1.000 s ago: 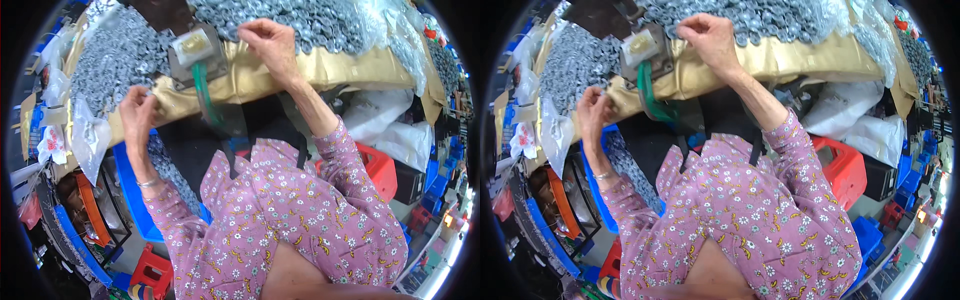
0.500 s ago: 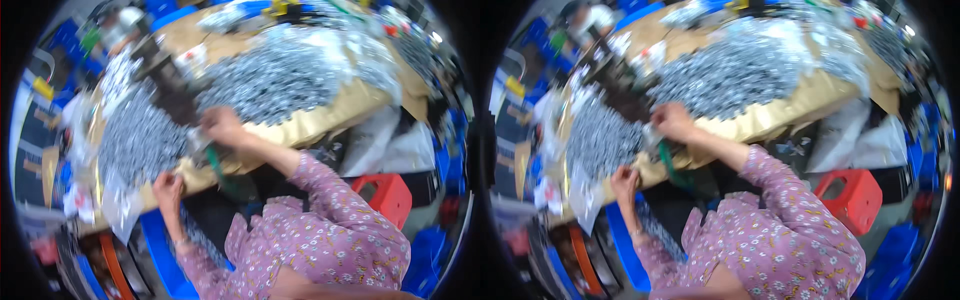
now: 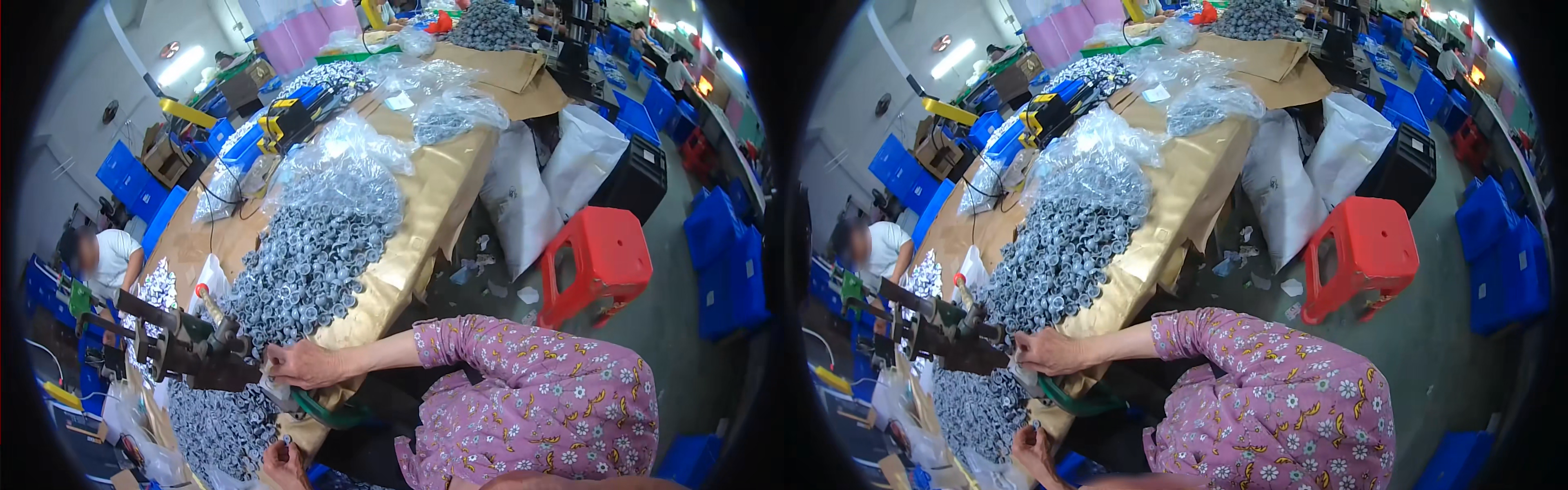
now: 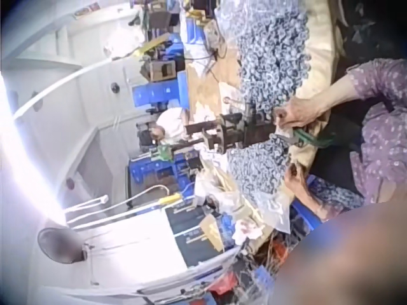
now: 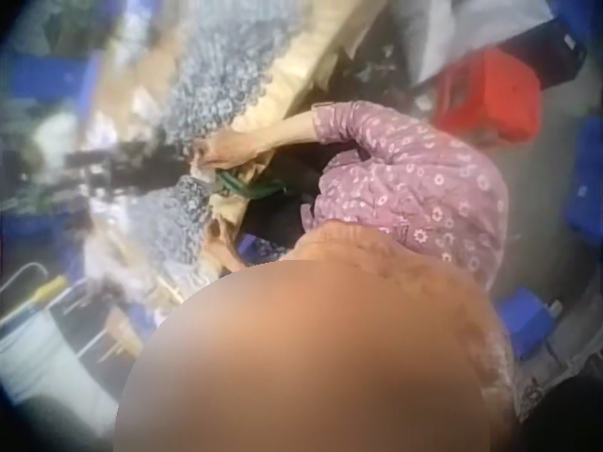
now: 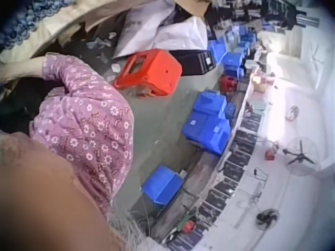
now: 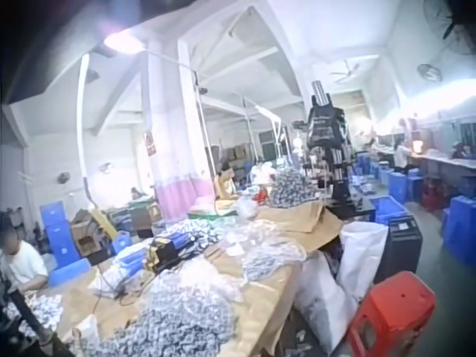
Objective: The person repeatedly picks up plastic pieces from the table, places them into a small press machine by hand, and joins them together.
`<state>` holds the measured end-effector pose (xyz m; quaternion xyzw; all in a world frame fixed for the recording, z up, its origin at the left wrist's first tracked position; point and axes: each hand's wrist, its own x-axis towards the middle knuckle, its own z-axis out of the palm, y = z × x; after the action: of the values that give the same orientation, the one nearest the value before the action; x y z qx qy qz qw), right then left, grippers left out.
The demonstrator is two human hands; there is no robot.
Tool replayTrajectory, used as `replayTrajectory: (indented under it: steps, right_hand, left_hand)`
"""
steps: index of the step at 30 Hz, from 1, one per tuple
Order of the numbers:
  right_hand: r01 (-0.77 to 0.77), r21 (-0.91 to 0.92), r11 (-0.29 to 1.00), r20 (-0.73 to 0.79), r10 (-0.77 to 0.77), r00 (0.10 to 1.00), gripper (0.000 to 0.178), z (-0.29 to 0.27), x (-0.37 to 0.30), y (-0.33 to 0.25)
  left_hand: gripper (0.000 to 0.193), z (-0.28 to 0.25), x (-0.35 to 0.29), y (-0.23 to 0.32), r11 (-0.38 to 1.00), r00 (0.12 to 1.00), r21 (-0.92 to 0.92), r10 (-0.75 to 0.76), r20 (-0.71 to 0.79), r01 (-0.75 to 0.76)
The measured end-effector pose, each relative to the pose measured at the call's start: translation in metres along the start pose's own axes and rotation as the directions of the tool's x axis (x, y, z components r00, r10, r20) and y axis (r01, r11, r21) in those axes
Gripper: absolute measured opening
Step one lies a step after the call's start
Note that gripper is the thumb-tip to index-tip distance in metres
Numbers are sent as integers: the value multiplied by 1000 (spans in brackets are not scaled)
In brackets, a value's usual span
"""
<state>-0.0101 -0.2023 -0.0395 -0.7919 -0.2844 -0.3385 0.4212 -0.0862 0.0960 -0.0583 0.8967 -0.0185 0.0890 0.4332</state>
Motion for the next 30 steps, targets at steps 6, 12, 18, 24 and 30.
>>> replayTrajectory:
  steps: [6, 12, 18, 24, 30]
  right_hand:
    - [82, -53, 995, 47, -80, 996, 9, 11, -4, -6]
    - [-43, 43, 998, 49, 41, 998, 21, -8, 0, 12]
    - [-27, 92, 995, 69, 21, 997, 21, 10, -1, 3]
    - [-26, 81, 996, 33, 23, 999, 18, 7, -2, 3]
    - [-21, 90, 996, 29, 19, 999, 18, 6, -1, 5]
  left_hand:
    - [20, -1, -2, -6, 979, 985, 184, 114, -132, -88]
    - [10, 46, 47, 81, 970, 967, -90, 213, -138, -226]
    - [14, 42, 40, 74, 985, 986, -138, 85, -145, -105]
    - [10, 42, 34, 74, 978, 971, -83, 175, -161, -190]
    - [19, 26, 11, 76, 880, 952, -364, -290, 102, 307]
